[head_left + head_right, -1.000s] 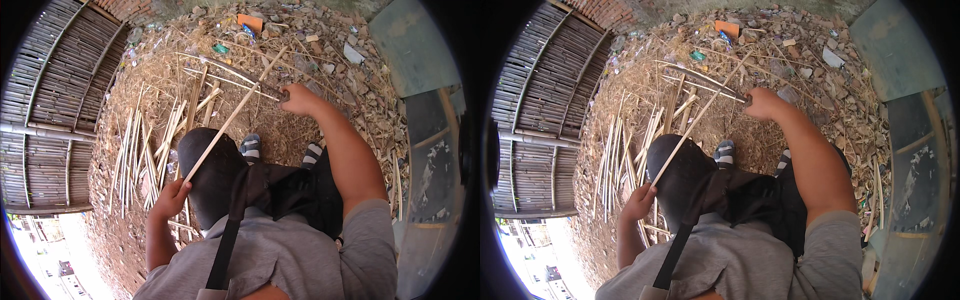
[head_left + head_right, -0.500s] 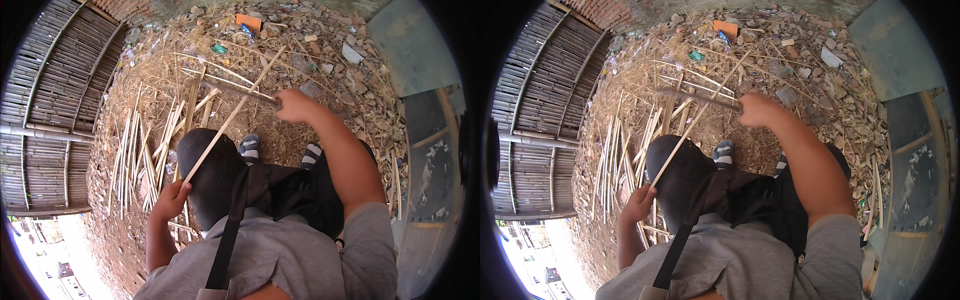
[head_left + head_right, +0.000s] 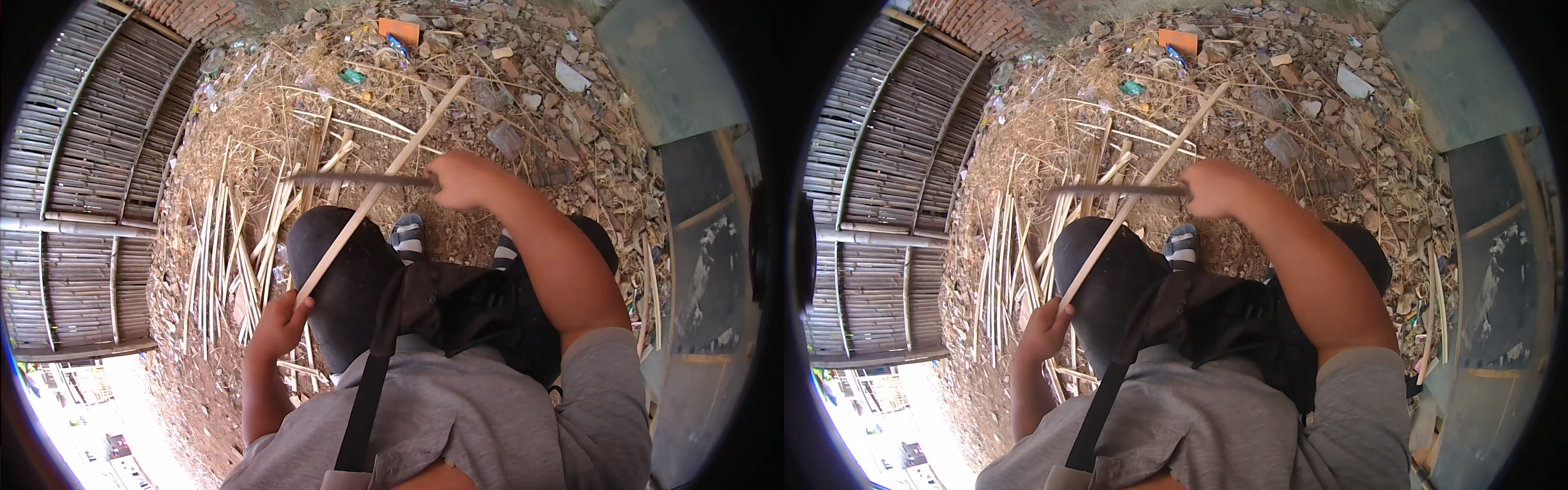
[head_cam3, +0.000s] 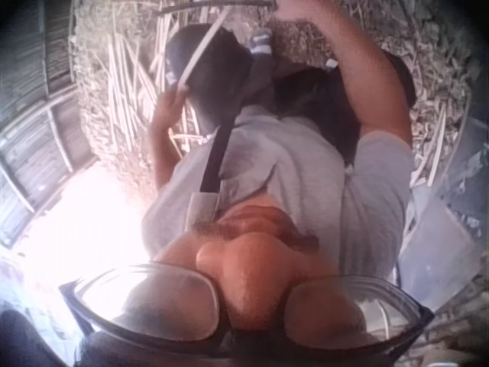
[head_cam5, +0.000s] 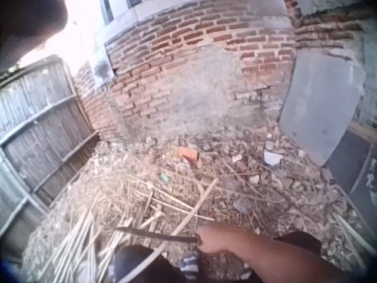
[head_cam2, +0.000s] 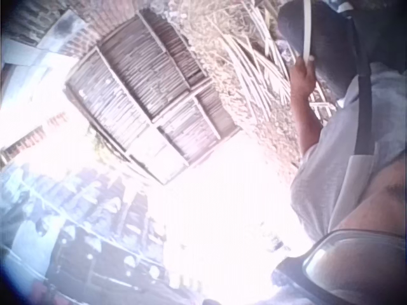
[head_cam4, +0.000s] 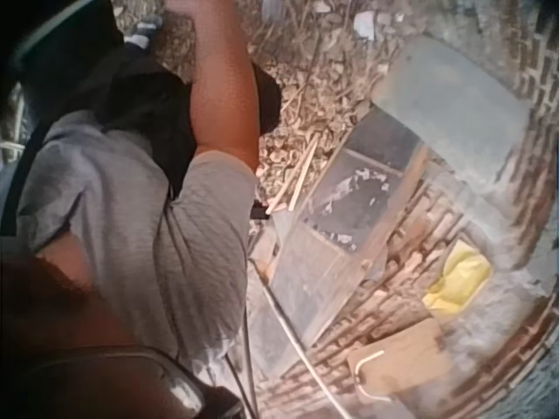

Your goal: The person shaves a thin bamboo strip using a machete while sitting on the ground.

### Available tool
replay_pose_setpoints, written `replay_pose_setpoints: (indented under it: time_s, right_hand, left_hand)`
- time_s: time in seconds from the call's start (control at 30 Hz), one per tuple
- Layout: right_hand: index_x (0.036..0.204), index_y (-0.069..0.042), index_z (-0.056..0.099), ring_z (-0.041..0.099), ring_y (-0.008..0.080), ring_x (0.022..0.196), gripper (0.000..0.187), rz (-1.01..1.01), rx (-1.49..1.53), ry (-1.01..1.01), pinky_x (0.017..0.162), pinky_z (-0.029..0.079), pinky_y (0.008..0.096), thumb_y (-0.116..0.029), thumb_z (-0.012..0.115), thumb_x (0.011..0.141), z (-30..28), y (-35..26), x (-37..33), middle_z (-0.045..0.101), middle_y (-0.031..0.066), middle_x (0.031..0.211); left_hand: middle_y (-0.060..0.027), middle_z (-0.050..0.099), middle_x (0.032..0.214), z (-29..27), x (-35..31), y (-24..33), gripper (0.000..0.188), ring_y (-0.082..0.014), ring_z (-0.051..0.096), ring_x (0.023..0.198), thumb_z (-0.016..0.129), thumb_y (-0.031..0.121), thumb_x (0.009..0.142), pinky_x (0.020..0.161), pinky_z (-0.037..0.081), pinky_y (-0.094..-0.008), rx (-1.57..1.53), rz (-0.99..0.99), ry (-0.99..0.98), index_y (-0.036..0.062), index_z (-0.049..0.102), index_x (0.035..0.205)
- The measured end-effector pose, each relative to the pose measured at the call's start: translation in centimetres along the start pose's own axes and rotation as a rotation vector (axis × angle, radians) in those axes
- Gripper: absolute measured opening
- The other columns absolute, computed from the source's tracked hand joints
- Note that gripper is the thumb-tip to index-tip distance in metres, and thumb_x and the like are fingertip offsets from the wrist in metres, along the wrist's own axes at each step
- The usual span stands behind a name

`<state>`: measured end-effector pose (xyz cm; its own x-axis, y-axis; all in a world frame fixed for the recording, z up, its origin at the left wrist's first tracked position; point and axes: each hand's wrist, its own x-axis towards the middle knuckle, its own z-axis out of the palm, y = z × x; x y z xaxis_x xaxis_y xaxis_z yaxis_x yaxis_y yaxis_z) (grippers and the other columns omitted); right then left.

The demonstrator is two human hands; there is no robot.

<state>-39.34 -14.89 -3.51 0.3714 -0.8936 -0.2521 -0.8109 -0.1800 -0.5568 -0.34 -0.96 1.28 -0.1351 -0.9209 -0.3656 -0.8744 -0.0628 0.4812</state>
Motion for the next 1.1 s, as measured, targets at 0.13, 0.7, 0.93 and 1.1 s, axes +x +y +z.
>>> replay_pose_setpoints:
  time_s: [0.13,0.7,0.93,1.1]
  right_hand:
    - [0.098,-0.008,0.072,0.071,0.0321,0.09,0.027,-0.098,-0.06,-0.047,0.079,0.055,0.0462,-0.028,0.074,0.08,0.6,-0.9,0.0,0.072,0.0157,0.091]
    - [0.11,-0.003,0.071,0.069,0.0322,0.097,0.044,0.05,0.084,-0.114,0.084,0.053,0.0437,-0.033,0.078,0.079,-1.2,2.1,0.1,0.071,0.0206,0.096]
    - [0.106,-0.002,0.071,0.07,0.0326,0.091,0.043,0.012,0.108,0.014,0.083,0.053,0.0442,-0.033,0.078,0.078,0.1,0.8,0.9,0.071,0.0188,0.094]
    - [0.117,-0.003,0.07,0.068,0.0348,0.104,0.052,0.011,0.075,-0.099,0.091,0.054,0.0434,-0.036,0.078,0.077,-1.3,-0.1,0.0,0.071,0.0201,0.108]
  left_hand:
    - [-0.0186,0.058,0.069,0.1,0.3,-0.4,0.044,-0.0296,0.057,0.063,0.056,0.038,0.103,0.061,0.043,-0.0423,-0.012,0.055,-0.001,-0.0024,0.057,0.086]
    - [-0.0085,0.054,0.066,0.8,0.2,0.0,0.045,-0.0161,0.049,0.065,0.051,0.038,0.106,0.061,0.042,-0.0369,-0.132,0.022,-0.002,-0.0029,0.059,0.09]
    - [-0.0143,0.055,0.068,0.4,-0.1,0.0,0.046,-0.022,0.052,0.063,0.051,0.039,0.106,0.061,0.042,-0.0393,-0.071,-0.016,-0.002,-0.0033,0.059,0.091]
    - [-0.0121,0.055,0.068,-0.4,0.0,-0.1,0.044,-0.0184,0.051,0.065,0.051,0.038,0.106,0.062,0.042,-0.0385,-0.082,-0.052,-0.071,-0.0027,0.059,0.089]
